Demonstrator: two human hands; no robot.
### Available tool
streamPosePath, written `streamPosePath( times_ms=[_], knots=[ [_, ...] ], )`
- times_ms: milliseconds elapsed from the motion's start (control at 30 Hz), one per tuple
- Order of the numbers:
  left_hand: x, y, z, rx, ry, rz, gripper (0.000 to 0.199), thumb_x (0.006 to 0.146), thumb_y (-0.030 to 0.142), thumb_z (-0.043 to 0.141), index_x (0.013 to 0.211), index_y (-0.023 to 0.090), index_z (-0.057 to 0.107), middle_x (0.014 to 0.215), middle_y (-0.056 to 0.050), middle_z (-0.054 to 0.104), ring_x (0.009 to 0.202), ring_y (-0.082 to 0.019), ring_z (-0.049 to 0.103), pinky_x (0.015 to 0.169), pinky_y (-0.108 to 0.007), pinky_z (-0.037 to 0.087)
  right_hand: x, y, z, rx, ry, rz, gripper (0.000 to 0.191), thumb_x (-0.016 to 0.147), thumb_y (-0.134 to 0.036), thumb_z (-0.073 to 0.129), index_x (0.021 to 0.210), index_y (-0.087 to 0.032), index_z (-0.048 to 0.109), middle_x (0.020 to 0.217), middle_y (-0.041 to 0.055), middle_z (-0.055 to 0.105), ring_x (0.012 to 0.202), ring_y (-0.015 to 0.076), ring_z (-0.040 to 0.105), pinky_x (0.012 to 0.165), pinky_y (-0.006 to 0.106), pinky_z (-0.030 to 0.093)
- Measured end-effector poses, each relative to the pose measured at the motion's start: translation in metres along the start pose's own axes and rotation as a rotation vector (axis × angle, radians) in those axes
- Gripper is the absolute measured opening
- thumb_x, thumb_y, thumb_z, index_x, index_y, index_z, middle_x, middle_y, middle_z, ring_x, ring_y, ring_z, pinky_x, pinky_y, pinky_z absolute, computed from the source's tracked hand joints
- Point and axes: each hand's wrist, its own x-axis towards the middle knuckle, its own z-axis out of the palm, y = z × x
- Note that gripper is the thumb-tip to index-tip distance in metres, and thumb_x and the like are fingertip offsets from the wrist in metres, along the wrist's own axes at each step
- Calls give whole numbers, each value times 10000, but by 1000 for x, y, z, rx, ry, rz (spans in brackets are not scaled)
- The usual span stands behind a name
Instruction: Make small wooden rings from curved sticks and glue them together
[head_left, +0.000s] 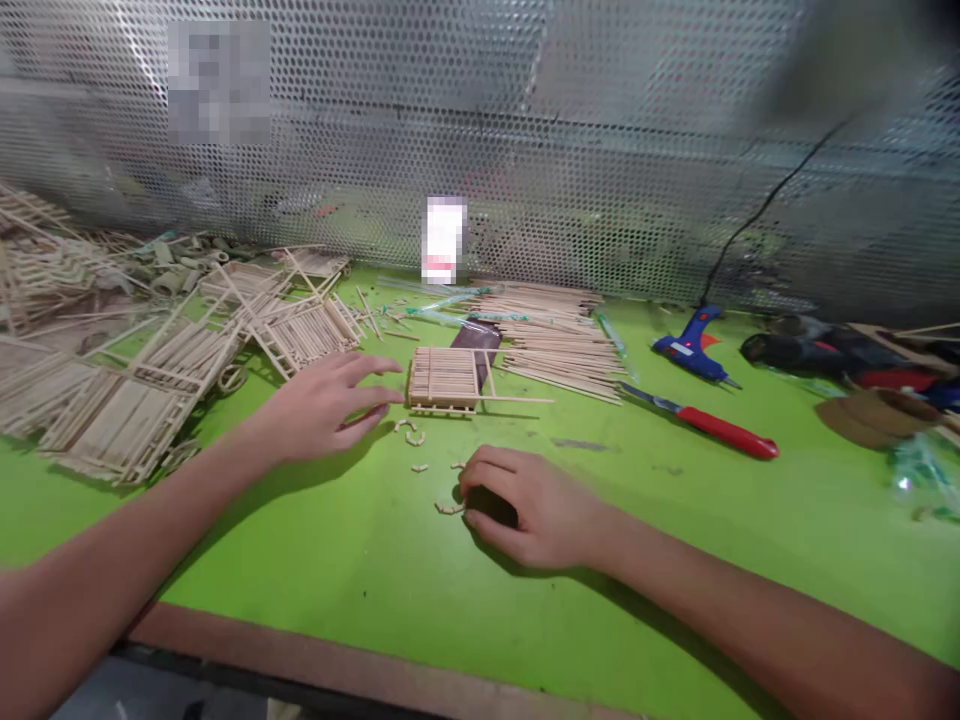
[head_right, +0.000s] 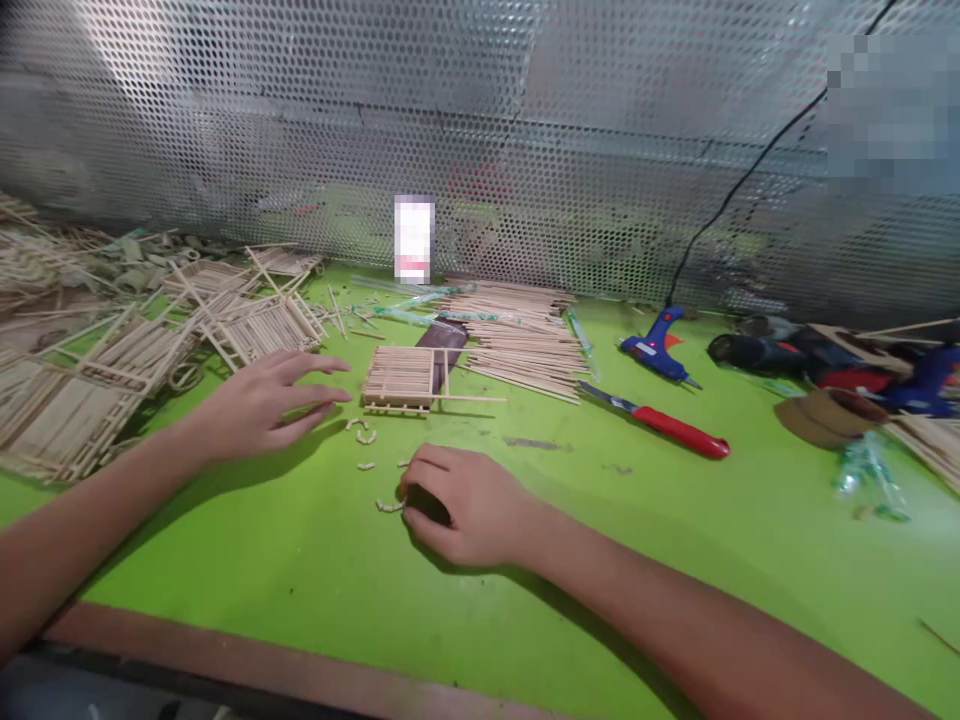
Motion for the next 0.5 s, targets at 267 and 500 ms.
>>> streamPosePath(
  times_ms=[267, 500],
  knots=[
    [-1, -1, 1, -30, -7, -21, 306, 983, 268, 554, 1199, 358, 752, 1391, -5, 655, 1201, -290, 639, 1053, -609, 528, 0, 5, 0, 17, -38, -61, 196, 1018, -270, 554, 1097, -160, 696, 1032, 88, 693, 900, 188, 653, 806, 337, 545],
    [-2, -4, 1, -74, -7, -33, 308, 992, 285, 551, 1211, 371, 751, 1389, -4, 654, 1208, -289, 639, 1081, -614, 503, -1, 9, 5, 20, 14, -89, 178, 1034, -286, 582, 1040, -178, 723, 1007, 72, 711, 867, 161, 673, 768, 286, 531]
  ],
)
